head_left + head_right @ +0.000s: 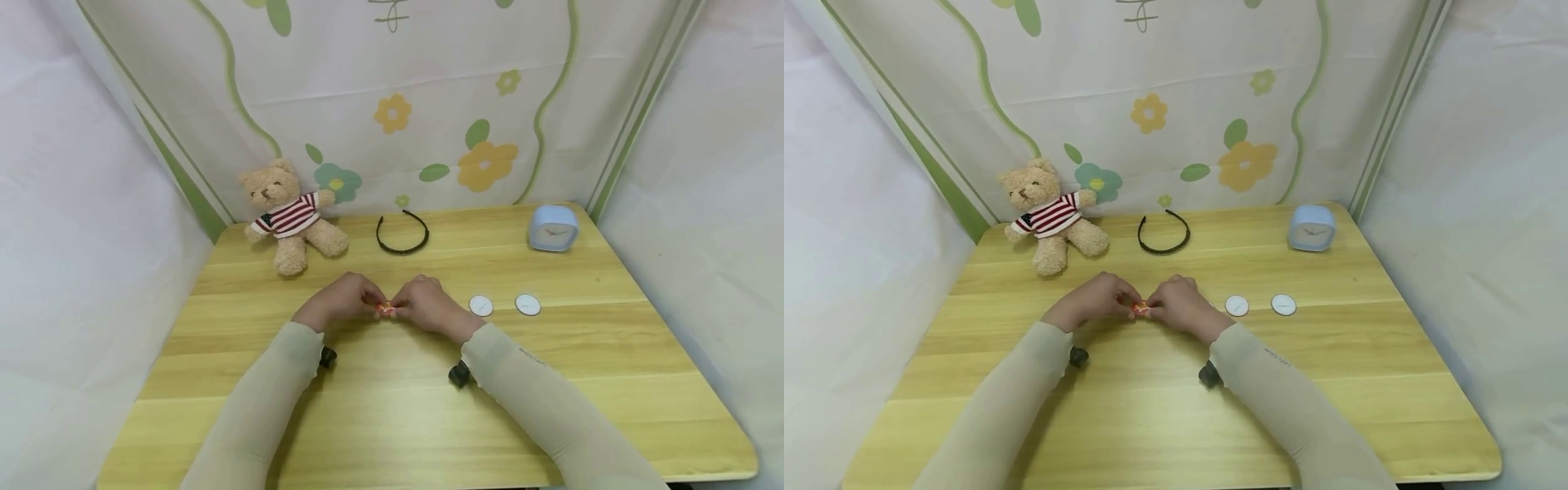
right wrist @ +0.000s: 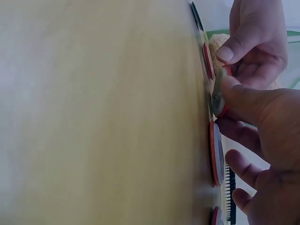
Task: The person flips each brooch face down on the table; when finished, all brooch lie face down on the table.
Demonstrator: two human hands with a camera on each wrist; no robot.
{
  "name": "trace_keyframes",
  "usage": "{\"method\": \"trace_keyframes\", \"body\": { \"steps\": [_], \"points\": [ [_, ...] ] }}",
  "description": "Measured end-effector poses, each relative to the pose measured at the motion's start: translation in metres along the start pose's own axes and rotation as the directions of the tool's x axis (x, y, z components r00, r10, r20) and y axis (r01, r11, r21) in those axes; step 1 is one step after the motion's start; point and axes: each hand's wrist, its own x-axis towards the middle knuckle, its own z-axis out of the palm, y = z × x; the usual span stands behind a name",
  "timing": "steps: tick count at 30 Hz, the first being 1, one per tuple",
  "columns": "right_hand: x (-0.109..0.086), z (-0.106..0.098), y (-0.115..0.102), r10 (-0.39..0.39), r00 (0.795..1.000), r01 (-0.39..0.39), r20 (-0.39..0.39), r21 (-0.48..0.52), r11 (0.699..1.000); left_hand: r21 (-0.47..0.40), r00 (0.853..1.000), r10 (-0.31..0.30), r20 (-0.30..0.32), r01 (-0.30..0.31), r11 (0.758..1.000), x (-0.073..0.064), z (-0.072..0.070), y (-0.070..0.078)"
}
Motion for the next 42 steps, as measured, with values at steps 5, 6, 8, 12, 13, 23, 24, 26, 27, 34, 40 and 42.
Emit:
{"method": "trace_keyframes", "body": {
  "steps": [5,6,8,12,13,23,24,26,27,34,40,42],
  "points": [
    [0.000,-0.002,0.006,0.000,1.000,0.000,0.005,0.076,0.997,0.038,0.999,0.028,-0.015,-0.027,0.999,-0.002,-0.003,-0.001],
    [0.000,-0.002,0.007,0.005,1.000,-0.005,0.005,0.096,0.995,0.042,0.999,0.031,-0.027,-0.030,0.999,-0.002,-0.004,-0.001],
    [0.002,-0.002,0.008,0.029,1.000,-0.029,0.004,0.151,0.988,0.014,0.999,0.020,-0.042,-0.019,1.000,-0.003,-0.005,-0.001],
    [0.003,-0.002,0.006,0.061,0.998,-0.058,-0.009,0.230,0.971,-0.059,0.998,-0.016,-0.055,0.013,0.998,-0.004,-0.006,0.000],
    [0.003,-0.002,0.006,0.060,0.998,-0.056,-0.009,0.245,0.968,-0.073,0.998,-0.022,-0.051,0.018,0.997,-0.004,-0.006,0.000],
    [0.006,-0.001,0.008,0.026,1.000,-0.028,0.014,0.232,0.972,-0.072,0.999,-0.005,-0.040,0.002,0.997,0.004,-0.004,0.001],
    [0.006,-0.002,0.009,0.024,1.000,-0.027,0.015,0.230,0.973,-0.083,0.999,-0.011,-0.043,0.007,0.997,0.004,-0.004,0.001],
    [0.006,-0.002,0.009,0.020,1.000,-0.023,0.015,0.236,0.972,-0.100,0.998,-0.025,-0.052,0.020,0.995,0.004,-0.002,0.000],
    [0.006,-0.002,0.009,0.021,1.000,-0.025,0.020,0.243,0.970,-0.110,0.998,-0.029,-0.057,0.023,0.994,0.004,-0.001,-0.001],
    [0.008,-0.004,0.013,0.043,0.997,-0.062,0.067,0.301,0.952,-0.127,0.999,0.003,-0.047,-0.008,0.992,0.004,0.005,-0.005],
    [0.010,-0.004,0.014,0.009,0.996,-0.032,0.084,0.279,0.960,-0.074,1.000,-0.002,-0.021,0.000,0.997,0.004,0.005,-0.006],
    [0.010,-0.003,0.014,0.000,0.996,-0.023,0.087,0.263,0.964,-0.055,1.000,-0.015,-0.013,0.015,0.998,0.004,0.005,-0.006]
  ]
}}
